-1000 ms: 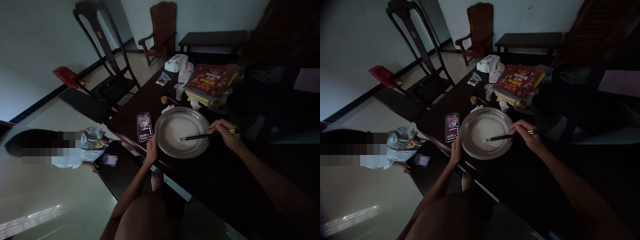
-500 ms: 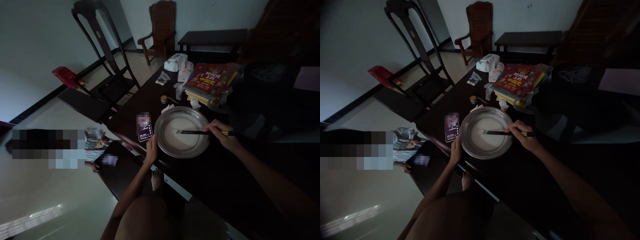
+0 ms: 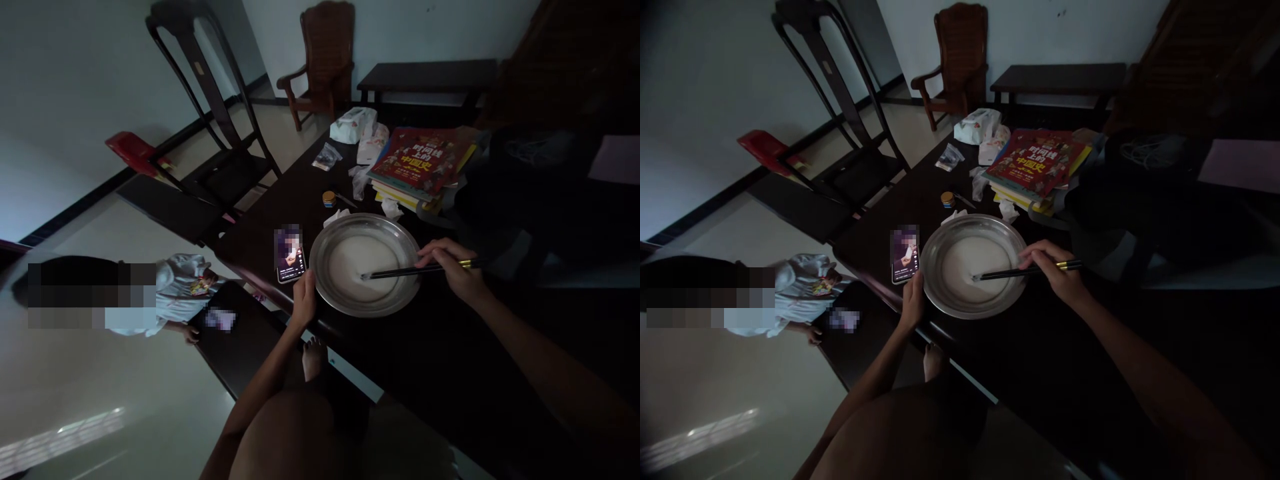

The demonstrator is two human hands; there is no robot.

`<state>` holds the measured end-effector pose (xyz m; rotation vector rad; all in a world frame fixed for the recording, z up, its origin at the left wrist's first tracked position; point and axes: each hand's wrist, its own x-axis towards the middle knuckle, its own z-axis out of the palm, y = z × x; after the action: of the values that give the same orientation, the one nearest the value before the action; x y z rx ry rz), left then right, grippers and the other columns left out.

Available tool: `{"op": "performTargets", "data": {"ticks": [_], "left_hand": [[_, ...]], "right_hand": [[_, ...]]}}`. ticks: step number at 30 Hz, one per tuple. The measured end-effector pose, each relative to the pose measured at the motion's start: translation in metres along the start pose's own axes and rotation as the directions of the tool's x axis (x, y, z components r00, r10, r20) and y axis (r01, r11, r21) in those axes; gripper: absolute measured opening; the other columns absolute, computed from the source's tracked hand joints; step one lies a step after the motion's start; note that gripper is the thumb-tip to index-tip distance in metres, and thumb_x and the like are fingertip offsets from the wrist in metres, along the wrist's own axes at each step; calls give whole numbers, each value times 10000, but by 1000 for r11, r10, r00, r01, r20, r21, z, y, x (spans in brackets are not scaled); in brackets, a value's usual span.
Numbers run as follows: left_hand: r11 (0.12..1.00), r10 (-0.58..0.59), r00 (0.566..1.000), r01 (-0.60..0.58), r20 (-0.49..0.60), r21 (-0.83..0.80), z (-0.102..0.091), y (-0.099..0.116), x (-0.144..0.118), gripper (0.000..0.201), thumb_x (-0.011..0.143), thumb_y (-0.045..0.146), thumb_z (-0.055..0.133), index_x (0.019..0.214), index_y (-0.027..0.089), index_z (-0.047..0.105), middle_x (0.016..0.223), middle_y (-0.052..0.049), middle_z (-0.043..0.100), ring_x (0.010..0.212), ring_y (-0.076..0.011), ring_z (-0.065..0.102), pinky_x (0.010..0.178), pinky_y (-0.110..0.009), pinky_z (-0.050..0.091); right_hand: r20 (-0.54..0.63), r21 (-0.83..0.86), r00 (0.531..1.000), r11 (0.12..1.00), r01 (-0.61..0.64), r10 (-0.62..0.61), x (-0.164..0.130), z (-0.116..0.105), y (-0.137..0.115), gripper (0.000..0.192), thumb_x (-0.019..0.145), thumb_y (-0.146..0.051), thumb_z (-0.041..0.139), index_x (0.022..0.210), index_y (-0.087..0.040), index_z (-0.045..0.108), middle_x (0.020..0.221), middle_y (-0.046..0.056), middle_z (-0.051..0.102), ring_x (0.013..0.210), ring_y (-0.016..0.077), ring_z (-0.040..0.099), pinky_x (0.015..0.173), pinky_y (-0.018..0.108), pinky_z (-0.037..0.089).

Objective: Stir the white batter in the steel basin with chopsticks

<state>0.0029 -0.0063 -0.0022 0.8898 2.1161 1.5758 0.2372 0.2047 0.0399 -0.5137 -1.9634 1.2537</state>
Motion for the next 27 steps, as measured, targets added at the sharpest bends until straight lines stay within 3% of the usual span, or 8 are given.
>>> {"op": "performTargets", "data": {"ticks": [4,9,13,19,23,27], "left_hand": [[1000,-2,1000,2,-6,0,0,2,0,615,887,721,356,680,169,527,690,-9,540,682,-139,459,676,-277,400],[1000,2,1000,-2,0,0,0,5,0,621,876,732,368,695,166,549,694,-13,557,699,-147,475,685,-280,413],[1000,-18,1000,18,-13,-4,0,6,0,626,864,743,378,670,169,535,676,-12,539,707,-152,477,692,-283,414],[1000,-18,1000,18,4,-6,0,3,0,633,867,747,365,692,167,547,695,-14,543,701,-149,467,695,-284,405],[1000,-14,1000,14,-7,0,0,2,0,649,866,760,348,688,168,546,692,-13,539,700,-148,468,698,-284,407],[1000,1,1000,-1,1,-5,0,3,0,649,863,761,354,694,165,550,697,-19,548,712,-152,476,700,-284,414]], "right_hand": [[80,-48,996,998,39,-35,0,2,-1,236,950,-414,546,924,-265,727,808,21,750,811,203,677,801,363,515],[1,-16,1000,1000,-10,10,0,0,-2,256,963,-421,521,919,-262,717,748,7,734,763,190,683,771,345,526],[67,-14,998,1000,6,-5,0,2,-4,235,940,-437,557,922,-274,726,784,14,746,792,205,681,778,362,532],[0,-3,1000,1000,-15,15,1,1,-4,275,955,-452,523,916,-258,714,722,11,726,750,201,682,770,363,527],[78,-23,997,1000,19,-18,1,2,-3,231,946,-421,551,923,-271,724,795,20,744,812,209,674,799,374,525],[20,-27,1000,1000,-7,7,1,2,-3,234,950,-418,545,921,-264,720,791,15,739,800,198,681,776,354,530]]}}
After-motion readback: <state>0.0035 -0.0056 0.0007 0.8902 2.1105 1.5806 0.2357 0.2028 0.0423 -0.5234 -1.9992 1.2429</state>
